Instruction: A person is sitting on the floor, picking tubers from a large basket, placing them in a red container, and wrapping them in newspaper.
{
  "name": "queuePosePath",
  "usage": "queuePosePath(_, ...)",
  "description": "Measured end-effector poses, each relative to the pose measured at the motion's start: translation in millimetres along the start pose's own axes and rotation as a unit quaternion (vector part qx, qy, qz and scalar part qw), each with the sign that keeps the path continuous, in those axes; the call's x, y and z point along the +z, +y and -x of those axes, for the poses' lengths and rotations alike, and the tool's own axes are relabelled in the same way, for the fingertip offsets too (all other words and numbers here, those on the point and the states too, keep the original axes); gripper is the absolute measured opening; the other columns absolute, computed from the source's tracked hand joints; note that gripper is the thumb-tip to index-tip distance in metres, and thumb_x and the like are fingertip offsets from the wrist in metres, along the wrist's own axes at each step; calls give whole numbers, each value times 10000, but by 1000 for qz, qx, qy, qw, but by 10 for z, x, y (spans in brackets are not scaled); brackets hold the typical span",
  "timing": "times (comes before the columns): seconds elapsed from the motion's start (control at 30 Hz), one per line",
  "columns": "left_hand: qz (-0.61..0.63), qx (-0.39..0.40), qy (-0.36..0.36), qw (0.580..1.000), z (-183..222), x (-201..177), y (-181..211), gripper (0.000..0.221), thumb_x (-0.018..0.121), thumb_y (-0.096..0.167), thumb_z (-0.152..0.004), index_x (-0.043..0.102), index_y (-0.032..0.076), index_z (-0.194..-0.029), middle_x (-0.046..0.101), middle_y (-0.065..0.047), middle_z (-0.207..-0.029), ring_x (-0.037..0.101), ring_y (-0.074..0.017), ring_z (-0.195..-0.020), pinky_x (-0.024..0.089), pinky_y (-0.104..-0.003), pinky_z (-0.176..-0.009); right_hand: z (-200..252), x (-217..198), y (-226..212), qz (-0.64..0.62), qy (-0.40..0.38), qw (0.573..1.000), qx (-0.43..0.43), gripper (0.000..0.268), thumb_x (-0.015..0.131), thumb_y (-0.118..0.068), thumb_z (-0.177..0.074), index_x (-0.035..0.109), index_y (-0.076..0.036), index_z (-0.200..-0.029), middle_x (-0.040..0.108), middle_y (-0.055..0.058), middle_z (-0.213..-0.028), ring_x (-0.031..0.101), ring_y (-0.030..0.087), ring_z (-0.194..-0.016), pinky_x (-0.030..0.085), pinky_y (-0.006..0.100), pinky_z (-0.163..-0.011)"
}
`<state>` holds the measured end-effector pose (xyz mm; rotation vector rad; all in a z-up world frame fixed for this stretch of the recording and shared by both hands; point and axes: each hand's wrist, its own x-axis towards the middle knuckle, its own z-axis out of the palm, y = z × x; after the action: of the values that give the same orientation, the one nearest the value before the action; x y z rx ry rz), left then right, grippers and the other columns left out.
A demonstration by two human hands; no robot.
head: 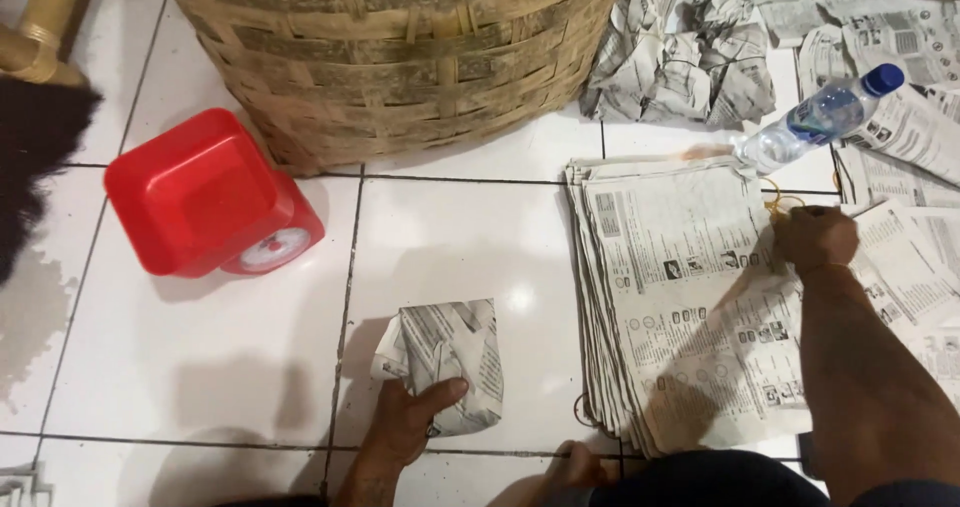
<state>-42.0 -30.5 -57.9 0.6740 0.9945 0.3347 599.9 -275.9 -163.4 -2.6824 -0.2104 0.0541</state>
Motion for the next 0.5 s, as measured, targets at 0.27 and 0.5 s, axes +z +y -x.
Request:
queuePosePath(0.27,-12,10,-2,1000,138,156,163,582,765,-19,-756,651,-138,-1314,742,-288,-1100,717,-369,-948,584,-435,-817,597,-870,-421,-458,24,872,-172,133,603,-72,-1192,481,-125,-1190,681,39,-1094,651,101,-940,551,195,-822)
queuePosePath(0.5,-23,86,-95,992,150,102,101,436,798,11,-773,717,-73,-1193,772,-217,-1023,745,-310,-881,619,-406,-806,2133,-1548,-1612,-529,-144,831,-88,166,640,-18,-1037,595,-177,-1024,633,-40,-992,673,90,-912,600,218,-933)
